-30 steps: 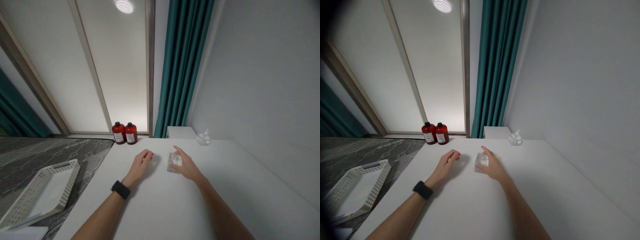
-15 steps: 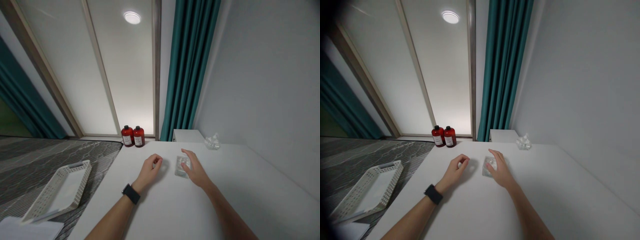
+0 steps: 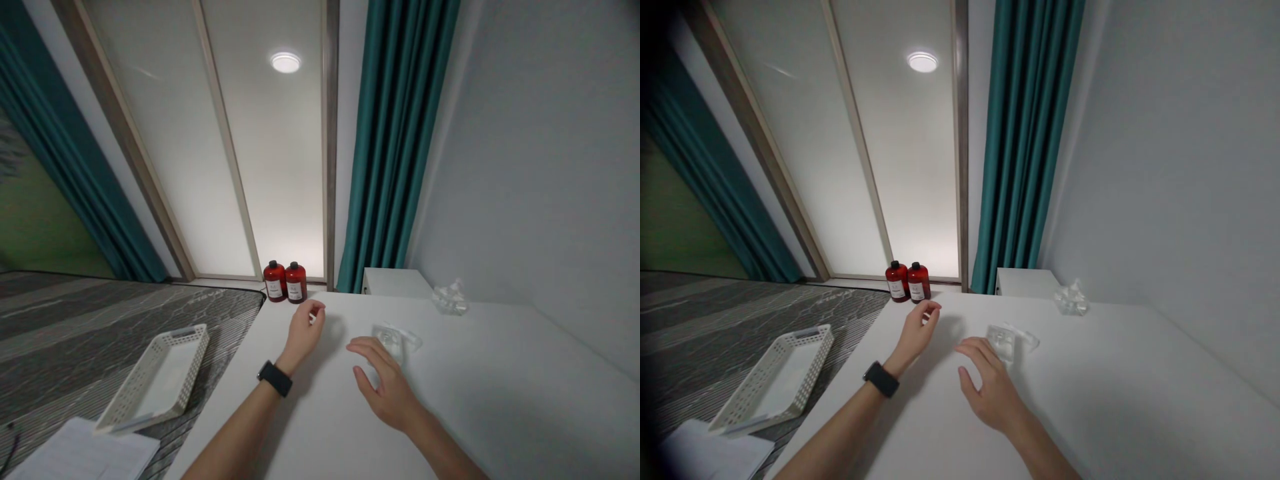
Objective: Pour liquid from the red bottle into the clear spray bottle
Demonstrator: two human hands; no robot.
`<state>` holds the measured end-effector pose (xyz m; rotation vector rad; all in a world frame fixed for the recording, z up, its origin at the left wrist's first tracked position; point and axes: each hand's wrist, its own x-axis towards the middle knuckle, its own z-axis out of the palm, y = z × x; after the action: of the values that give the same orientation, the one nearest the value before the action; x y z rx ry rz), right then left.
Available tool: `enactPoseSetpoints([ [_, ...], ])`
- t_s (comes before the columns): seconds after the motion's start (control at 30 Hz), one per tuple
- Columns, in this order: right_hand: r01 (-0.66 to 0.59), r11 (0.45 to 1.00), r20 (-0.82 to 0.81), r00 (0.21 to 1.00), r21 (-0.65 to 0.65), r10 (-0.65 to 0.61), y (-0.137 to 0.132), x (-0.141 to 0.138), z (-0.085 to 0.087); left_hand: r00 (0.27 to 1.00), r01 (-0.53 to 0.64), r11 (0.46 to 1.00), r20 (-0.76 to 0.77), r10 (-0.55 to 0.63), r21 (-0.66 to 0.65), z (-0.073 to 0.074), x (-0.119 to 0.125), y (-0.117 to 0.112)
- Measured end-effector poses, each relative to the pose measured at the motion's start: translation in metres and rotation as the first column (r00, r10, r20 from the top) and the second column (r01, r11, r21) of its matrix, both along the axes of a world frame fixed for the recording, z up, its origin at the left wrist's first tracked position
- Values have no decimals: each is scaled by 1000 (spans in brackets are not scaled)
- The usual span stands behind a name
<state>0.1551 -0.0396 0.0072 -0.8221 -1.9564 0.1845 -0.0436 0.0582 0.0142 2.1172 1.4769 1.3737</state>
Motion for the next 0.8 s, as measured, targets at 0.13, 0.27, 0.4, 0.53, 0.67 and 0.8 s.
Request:
enactPoseSetpoints([
  [0.13,-27,999,13,1000,-32,27,-2,-5,-3,981,-80,993,-173,93,83,27,-19,32],
  [0.27,-40,997,13,999,-67,41,-3,-7,-3,922,-159,976,-332,200,146,55,-40,64],
  [0.4,-44,995,25,999,-94,47,-3,-9,-3,866,-181,969,-439,237,166,62,-55,86],
  [0.53,-48,994,39,998,-95,51,-4,-9,-5,832,-162,973,-508,223,161,55,-58,97],
  [0.67,-54,994,51,997,-92,59,-5,-10,-6,823,-160,974,-523,220,158,53,-53,99],
  [0.8,-53,993,78,995,-101,61,-4,-10,-5,838,-113,983,-518,173,145,58,-44,92],
])
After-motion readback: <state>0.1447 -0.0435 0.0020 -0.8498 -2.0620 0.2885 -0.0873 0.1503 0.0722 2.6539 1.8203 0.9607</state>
